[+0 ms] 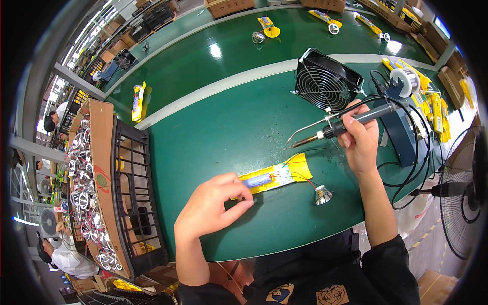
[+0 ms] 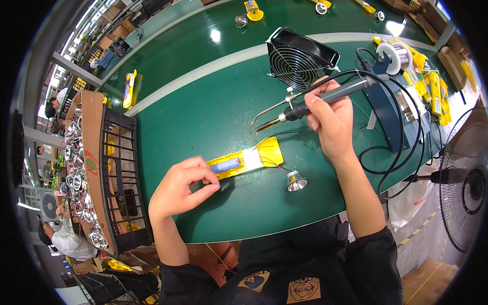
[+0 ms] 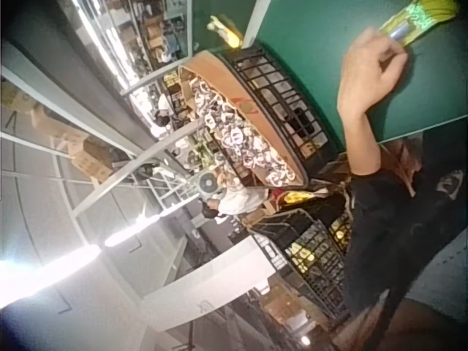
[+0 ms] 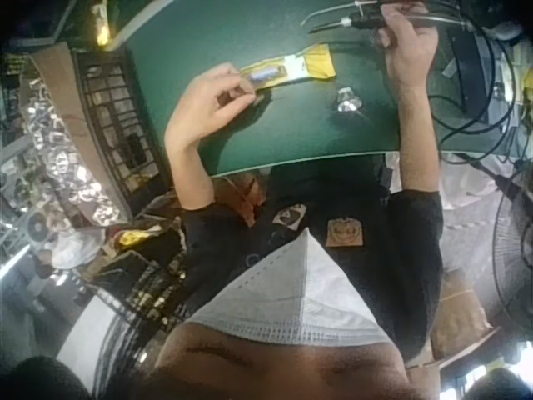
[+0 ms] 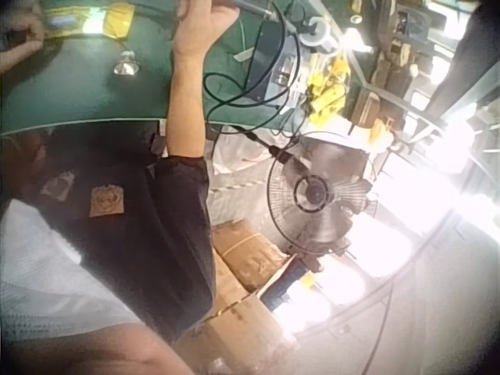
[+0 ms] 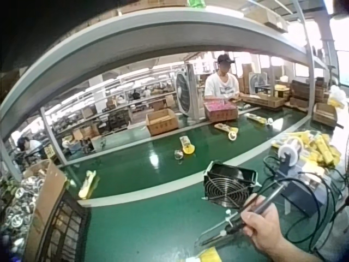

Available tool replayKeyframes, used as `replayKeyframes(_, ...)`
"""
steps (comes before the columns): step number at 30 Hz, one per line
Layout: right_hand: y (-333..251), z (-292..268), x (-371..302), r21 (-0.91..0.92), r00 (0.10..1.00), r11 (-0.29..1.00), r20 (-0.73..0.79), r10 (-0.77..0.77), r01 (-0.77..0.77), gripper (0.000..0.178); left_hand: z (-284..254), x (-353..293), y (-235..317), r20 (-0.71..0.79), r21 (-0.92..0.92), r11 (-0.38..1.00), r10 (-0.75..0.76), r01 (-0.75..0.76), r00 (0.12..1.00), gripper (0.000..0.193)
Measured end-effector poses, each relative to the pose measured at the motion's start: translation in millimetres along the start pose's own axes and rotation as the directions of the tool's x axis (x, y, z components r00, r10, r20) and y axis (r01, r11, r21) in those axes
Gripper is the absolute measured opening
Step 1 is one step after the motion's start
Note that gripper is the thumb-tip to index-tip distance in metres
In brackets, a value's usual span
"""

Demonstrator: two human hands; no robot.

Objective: The person solders electrical wires to circuit boards inside flashlight bodies using a soldering iron, repeatedly taking flashlight assemblies and placing the soldered units onto a conveyor belt.

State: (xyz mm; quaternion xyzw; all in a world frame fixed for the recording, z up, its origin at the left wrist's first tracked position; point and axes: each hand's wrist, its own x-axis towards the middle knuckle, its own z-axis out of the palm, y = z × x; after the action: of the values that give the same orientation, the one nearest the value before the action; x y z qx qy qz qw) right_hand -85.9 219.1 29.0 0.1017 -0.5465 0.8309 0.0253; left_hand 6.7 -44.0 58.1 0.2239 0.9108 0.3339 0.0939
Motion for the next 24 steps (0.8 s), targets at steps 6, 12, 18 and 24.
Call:
replayKeyframes(6, -0.4, 1.0, -2.0, -0.019, 0.996, 0.998, -0.057, -0.067, 0.066, 0.016, 19.1, 8.7, -2.8, -0.172, -0.307, 0.949, -0.124, 0.066, 0.977, 0.004)
replayKeyframes(12, 1.2, 1.4, -1.5, -0.012, 0.995, 0.997, -0.063, -0.071, 0.07, 0.015, 37.1, 16.8, 0.9, -0.374, -0.397, 0.916, -0.215, 0.054, 0.902, 0.006)
replayKeyframes(18, -0.7, 0.1, 0.4, -0.012, 0.997, 0.999, -0.055, -0.045, 0.045, 0.016, 49.9, 22.0, 5.5, -0.507, -0.357, 0.934, -0.167, -0.029, 0.845, 0.004)
replayKeyframes(24, -2.9, -3.4, 0.2, -0.066, 1.0, 0.998, -0.003, -0.018, 0.018, 0.018, 54.8, 22.4, -1.7, -0.514, -0.178, 0.982, -0.039, -0.062, 0.857, 0.006)
